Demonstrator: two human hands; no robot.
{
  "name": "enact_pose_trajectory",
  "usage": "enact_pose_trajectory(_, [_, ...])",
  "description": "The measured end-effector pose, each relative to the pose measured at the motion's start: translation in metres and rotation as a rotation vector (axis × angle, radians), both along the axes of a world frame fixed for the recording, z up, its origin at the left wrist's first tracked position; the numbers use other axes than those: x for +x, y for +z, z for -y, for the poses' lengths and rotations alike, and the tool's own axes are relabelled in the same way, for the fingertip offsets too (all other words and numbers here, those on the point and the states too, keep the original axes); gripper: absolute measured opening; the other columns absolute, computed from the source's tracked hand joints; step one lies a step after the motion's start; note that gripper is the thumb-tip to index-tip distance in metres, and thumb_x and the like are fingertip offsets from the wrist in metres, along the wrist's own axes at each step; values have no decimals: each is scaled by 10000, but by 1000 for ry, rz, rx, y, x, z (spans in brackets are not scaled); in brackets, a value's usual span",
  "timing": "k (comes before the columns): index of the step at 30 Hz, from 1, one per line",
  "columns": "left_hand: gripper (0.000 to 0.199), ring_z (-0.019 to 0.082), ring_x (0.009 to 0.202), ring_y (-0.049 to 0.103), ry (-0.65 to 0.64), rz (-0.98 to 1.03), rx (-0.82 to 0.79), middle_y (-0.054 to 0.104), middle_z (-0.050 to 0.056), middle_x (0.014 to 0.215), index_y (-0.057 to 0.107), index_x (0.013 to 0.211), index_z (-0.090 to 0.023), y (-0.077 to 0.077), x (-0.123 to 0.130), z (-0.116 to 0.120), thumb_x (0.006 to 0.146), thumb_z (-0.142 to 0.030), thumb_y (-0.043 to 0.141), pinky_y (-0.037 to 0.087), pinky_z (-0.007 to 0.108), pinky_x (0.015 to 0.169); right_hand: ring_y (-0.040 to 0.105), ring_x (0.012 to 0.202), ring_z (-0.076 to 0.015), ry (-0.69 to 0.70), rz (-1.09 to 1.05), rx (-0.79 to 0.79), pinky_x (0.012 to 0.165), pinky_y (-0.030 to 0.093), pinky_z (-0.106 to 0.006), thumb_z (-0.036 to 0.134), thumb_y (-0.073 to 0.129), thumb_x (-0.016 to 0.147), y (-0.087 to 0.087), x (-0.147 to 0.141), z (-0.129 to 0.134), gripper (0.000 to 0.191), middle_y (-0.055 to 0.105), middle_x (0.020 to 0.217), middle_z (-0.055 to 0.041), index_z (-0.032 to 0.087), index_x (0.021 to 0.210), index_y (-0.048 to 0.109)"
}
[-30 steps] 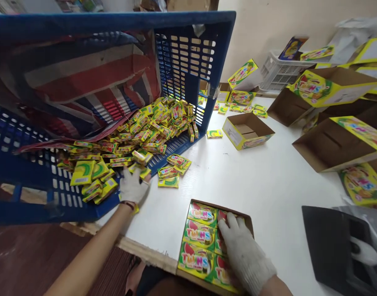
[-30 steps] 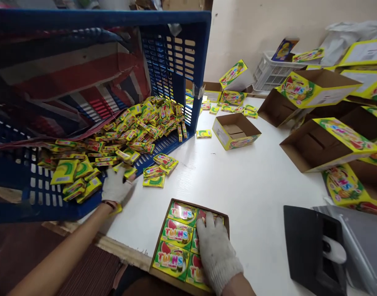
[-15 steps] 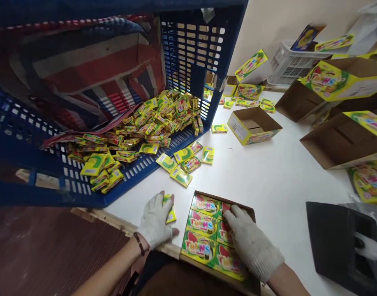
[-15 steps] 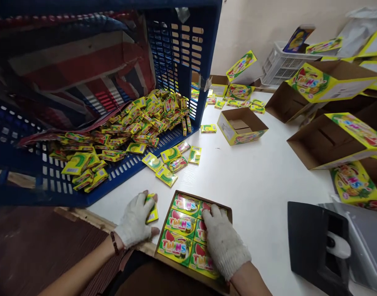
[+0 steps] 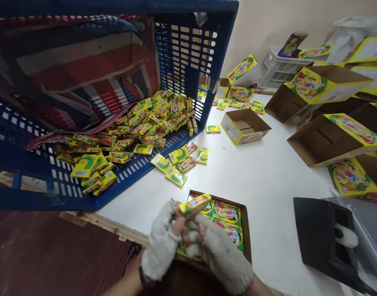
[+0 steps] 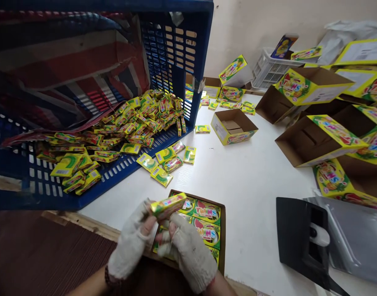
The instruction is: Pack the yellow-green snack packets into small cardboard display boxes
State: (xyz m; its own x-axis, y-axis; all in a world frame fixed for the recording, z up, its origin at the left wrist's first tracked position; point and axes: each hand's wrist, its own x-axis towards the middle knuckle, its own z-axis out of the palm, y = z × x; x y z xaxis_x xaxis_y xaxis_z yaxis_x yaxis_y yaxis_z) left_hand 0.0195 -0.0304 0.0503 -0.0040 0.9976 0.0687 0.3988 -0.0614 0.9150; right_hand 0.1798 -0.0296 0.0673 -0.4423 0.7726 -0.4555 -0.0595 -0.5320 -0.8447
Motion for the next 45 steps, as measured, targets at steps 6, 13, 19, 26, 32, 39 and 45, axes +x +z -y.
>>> enact_pose_trajectory(6, [305, 218, 1086, 596, -264, -223, 210, 641, 97, 1164, 606, 1149, -209, -8, 1, -40, 947, -324, 407, 499, 378, 964, 622, 889, -213, -183, 236, 231, 655, 512, -295, 485, 194, 969, 11, 28, -14, 471, 615, 1126, -127, 212, 1265, 437])
enact_pose_trajectory(13, [365, 332, 1152, 514, -380, -793, 113, 633, 134, 1153, 624, 1104, -185, -45, -36, -143, 748, -123, 572, 348, 556, 1024, 588, 777, -167, 384, 851, 262, 691, 424, -264, 197, 522, 872, 6, 44, -8, 74, 662, 856, -11, 215, 884, 592])
enact_pose_trajectory(19, [397, 303, 976, 593, -272, -555, 46, 652, 113, 958, 621, 1044, -164, -51, -43, -141, 764, -442, 661, 447, 476, 901, 585, 883, -222, 486, 1130, 661, 778, 433, -332, 141, 559, 873, -17, 20, 8, 128, 662, 964, -71, 195, 796, 645])
enact_pose_trajectory(26, [457, 215, 1038, 638, -143, 576, -149, 667, 102, 1091, 473, 1335, -180, -28, -9, -76, 955, -427, 412, 511, 338, 894, 622, 881, -219, -19, 696, 483, 792, 507, -341, 297, 527, 866, -13, 24, -12, 352, 669, 961, -70, 187, 1197, 573])
enact_pose_trajectory(32, [450, 249, 1031, 638, -132, 419, -185, 676, 104, 1103, 557, 1246, -190, 3, 6, -62, 870, -437, 579, 503, 380, 923, 636, 996, -241, -78, 605, 419, 854, 505, -339, 476, 436, 894, 5, 35, -40, 389, 689, 1086, -85, 209, 1115, 614])
enact_pose_trajectory(39, [663, 402, 1223, 436, 372, -644, -45, 451, 186, 1305, 562, 1219, -153, -33, -46, -151, 613, -310, 781, 381, 522, 1016, 648, 855, -220, 218, 909, 354, 759, 497, -339, 261, 449, 880, -15, 41, -30, 202, 683, 913, -56, 216, 1003, 602])
enact_pose_trajectory(45, [392, 281, 978, 575, 314, -375, -79, 612, 128, 1029, 601, 1097, -140, -44, -61, -148, 821, -416, 561, 465, 408, 863, 617, 856, -177, 145, 861, 616, 789, 496, -294, 197, 508, 848, -19, 32, -33, 134, 614, 971, -59, 220, 786, 625])
